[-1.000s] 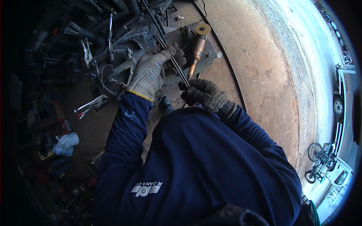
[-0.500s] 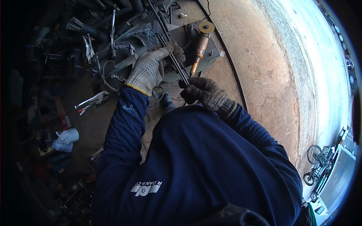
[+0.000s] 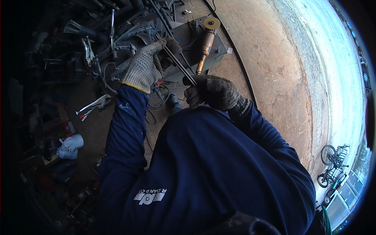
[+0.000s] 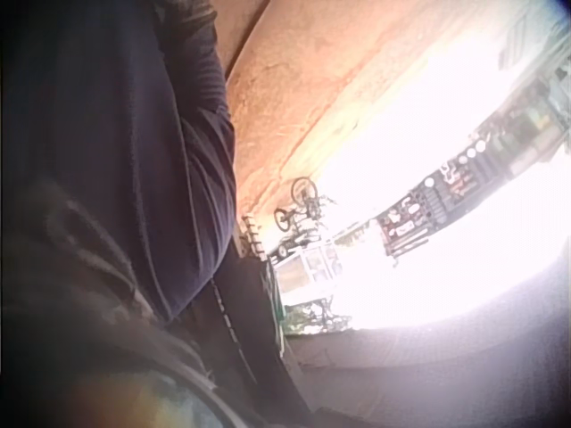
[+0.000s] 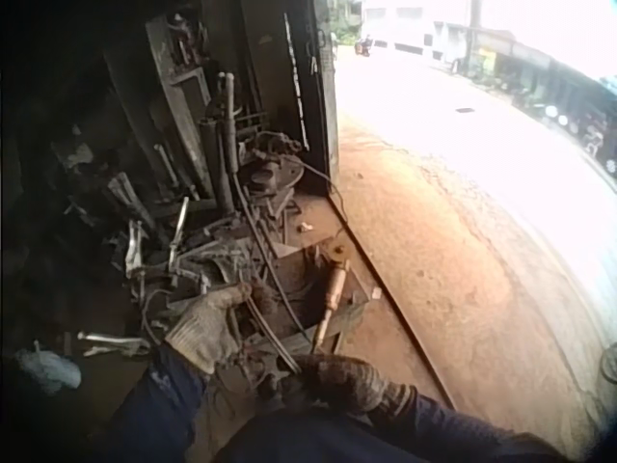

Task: The person aligns and clamps metal pieces onto a metal frame using locking pliers, welds the joints using an arc welder, and grinds the metal using an angle grinder.

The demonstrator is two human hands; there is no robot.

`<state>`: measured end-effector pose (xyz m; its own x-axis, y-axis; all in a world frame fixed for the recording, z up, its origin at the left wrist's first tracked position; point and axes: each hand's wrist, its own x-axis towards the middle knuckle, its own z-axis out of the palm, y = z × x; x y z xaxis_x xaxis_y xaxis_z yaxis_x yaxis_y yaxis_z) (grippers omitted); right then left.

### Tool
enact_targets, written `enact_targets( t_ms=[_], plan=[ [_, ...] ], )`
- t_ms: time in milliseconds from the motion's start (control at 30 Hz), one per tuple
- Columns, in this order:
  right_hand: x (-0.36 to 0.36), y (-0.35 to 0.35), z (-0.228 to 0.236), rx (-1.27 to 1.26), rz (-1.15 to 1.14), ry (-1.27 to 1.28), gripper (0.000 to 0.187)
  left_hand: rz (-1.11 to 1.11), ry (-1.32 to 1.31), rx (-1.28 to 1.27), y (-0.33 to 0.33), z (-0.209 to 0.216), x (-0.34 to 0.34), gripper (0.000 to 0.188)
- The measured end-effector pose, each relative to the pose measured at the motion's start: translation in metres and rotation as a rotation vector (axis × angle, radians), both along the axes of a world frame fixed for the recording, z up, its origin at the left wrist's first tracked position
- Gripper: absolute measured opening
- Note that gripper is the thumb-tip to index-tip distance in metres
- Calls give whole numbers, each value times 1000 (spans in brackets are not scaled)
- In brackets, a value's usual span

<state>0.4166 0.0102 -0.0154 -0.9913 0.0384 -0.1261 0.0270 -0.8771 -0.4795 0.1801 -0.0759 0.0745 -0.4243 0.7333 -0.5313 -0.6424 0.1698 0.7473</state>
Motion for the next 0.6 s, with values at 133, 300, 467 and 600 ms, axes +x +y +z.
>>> enact_targets(
  t_ms=[133, 300, 467, 600],
  plan=[
    [-3, 3, 7, 179, 32, -60, 56, 63, 27, -29, -4, -4, 7, 28],
    [-3, 0, 4, 620, 48, -254, 41, 113, -96, 41, -11, -20, 40, 19],
    [-4, -7, -5, 726, -3, -356, 38, 139, -175, 75, -33, -59, 45, 24],
    [-19, -12, 0, 932, 77, -396, 35, 137, -232, 133, -53, -81, 34, 29]
  ],
)
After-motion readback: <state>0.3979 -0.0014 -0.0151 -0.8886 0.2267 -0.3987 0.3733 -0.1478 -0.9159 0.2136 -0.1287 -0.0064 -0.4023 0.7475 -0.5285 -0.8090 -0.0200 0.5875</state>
